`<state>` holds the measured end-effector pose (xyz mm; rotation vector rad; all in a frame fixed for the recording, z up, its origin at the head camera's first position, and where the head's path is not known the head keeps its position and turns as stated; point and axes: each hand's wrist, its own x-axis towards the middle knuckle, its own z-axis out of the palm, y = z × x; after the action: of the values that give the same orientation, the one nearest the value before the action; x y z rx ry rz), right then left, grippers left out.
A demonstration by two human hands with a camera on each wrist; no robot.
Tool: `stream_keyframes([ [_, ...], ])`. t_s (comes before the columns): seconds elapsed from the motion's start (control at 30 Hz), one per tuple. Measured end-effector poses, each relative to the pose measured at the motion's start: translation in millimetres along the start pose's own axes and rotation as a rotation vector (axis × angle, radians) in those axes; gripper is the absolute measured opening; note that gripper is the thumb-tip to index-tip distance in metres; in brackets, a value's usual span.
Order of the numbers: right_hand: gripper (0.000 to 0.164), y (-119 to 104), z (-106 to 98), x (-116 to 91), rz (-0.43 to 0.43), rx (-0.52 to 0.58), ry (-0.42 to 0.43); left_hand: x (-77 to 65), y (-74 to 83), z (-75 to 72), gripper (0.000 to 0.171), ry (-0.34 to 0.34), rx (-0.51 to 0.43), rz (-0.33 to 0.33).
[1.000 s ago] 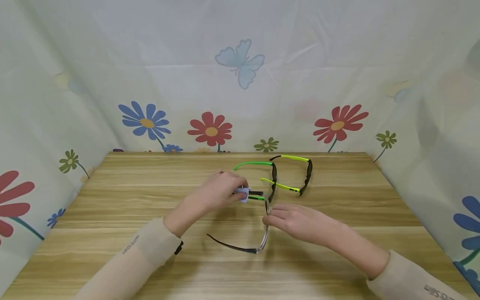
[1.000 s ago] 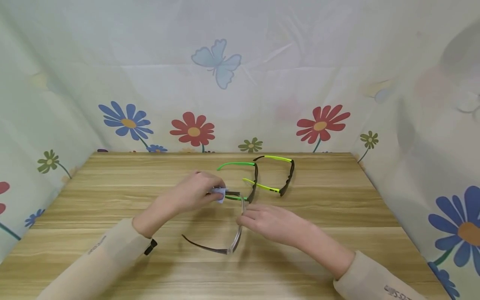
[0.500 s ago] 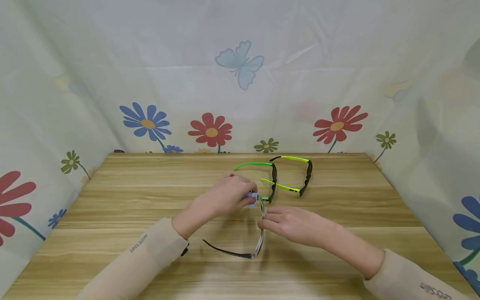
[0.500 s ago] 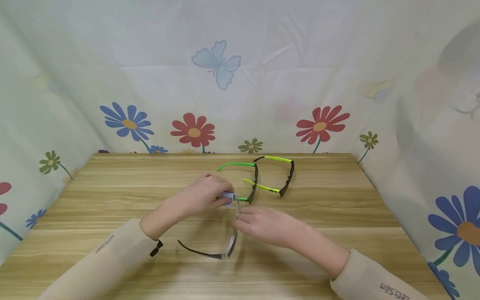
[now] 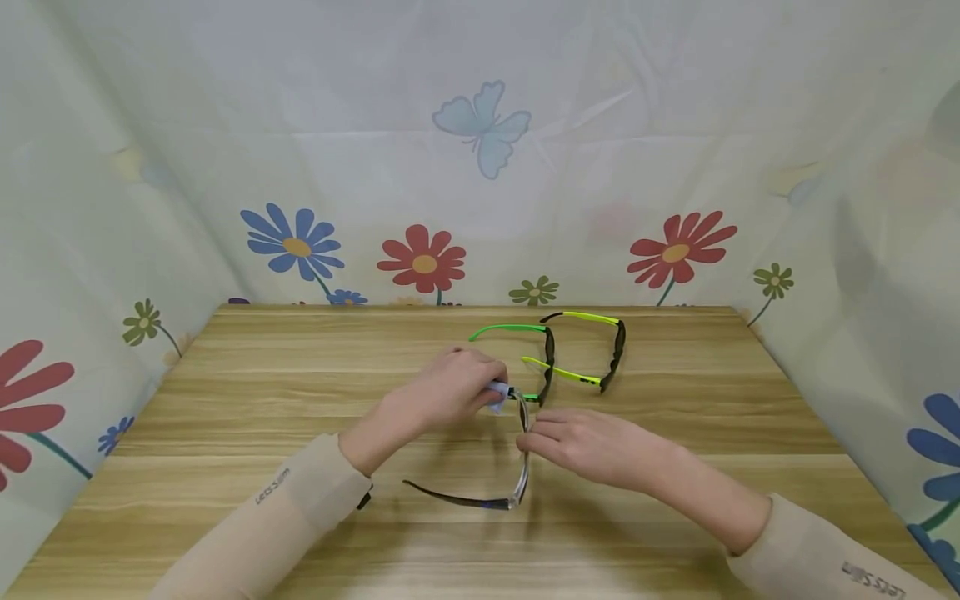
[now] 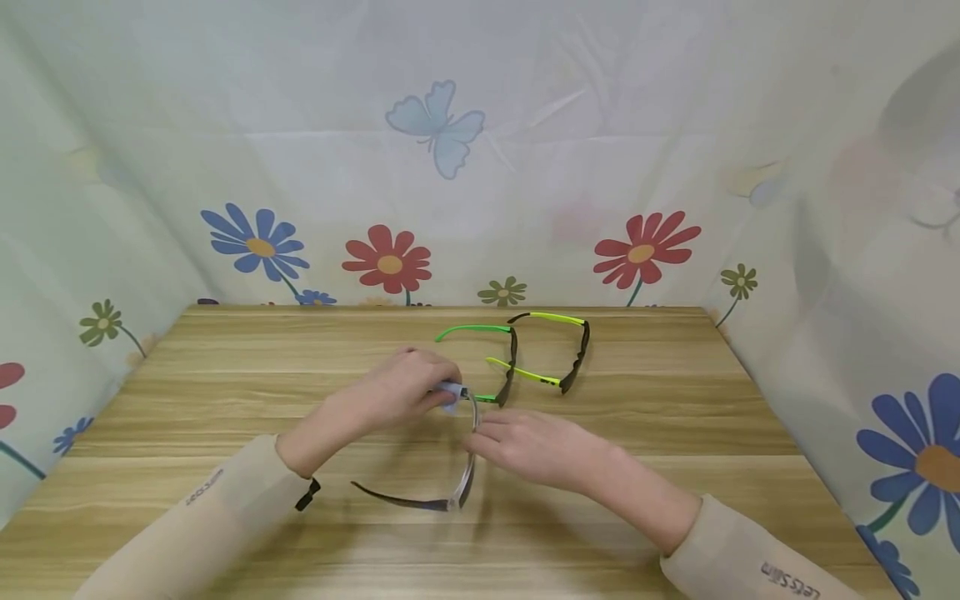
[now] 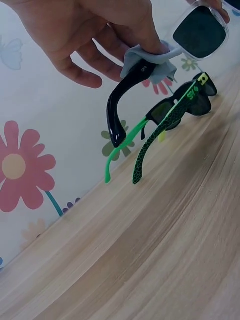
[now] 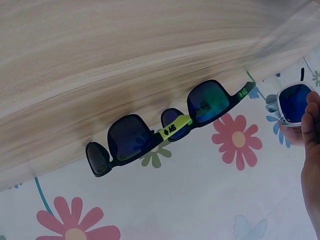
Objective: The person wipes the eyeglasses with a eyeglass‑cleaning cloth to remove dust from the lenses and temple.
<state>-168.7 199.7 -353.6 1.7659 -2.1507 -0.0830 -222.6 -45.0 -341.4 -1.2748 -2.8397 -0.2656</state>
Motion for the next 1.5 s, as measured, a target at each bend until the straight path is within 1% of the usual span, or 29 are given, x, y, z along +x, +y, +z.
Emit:
stream_keyframes([
  [0.23,0.037,1.5,-2.8,-2.3,0.027,0.011,-0.029,-4.3,-5.2,-1.6,0.01,0.01,-0.008,-0.026],
  [0.37,0.036,2.9,-3.9,-4.1,0.03,0.01,-0.019,-8.0,-9.3,-1.4,0.009,0.006,-0.017,-0.047],
  [0.57,0.036,5.1,-4.7,-4.6,0.024,-0.003,-0.005,-14.1,-16.6,-0.5,0.01,0.02,-0.015,-0.074],
  [0.73,0.034,5.7,-4.3,-4.6,0.027,-0.005,-0.002,-18.3,-21.9,0.7,0.012,0.022,-0.013,-0.075],
  [0.93,0.038,6.8,-6.1,-5.0,0.03,0.013,-0.001,-24.4,-28.6,1.3,0.014,0.036,-0.011,-0.082],
  [1.13,0.031,9.8,-5.9,-5.4,0.021,-0.014,0.036,-31.8,-36.1,1.9,0.013,0.043,-0.029,-0.126],
  [1.23,0.03,10.5,-4.1,-4.9,0.019,-0.002,0.048,-35.2,-39.7,3.6,0.013,0.04,-0.039,-0.141],
  [1.5,0.031,11.6,-1.3,-5.1,0.035,0.024,0.052,-46.5,-50.7,7.2,0.013,0.072,-0.053,-0.141],
])
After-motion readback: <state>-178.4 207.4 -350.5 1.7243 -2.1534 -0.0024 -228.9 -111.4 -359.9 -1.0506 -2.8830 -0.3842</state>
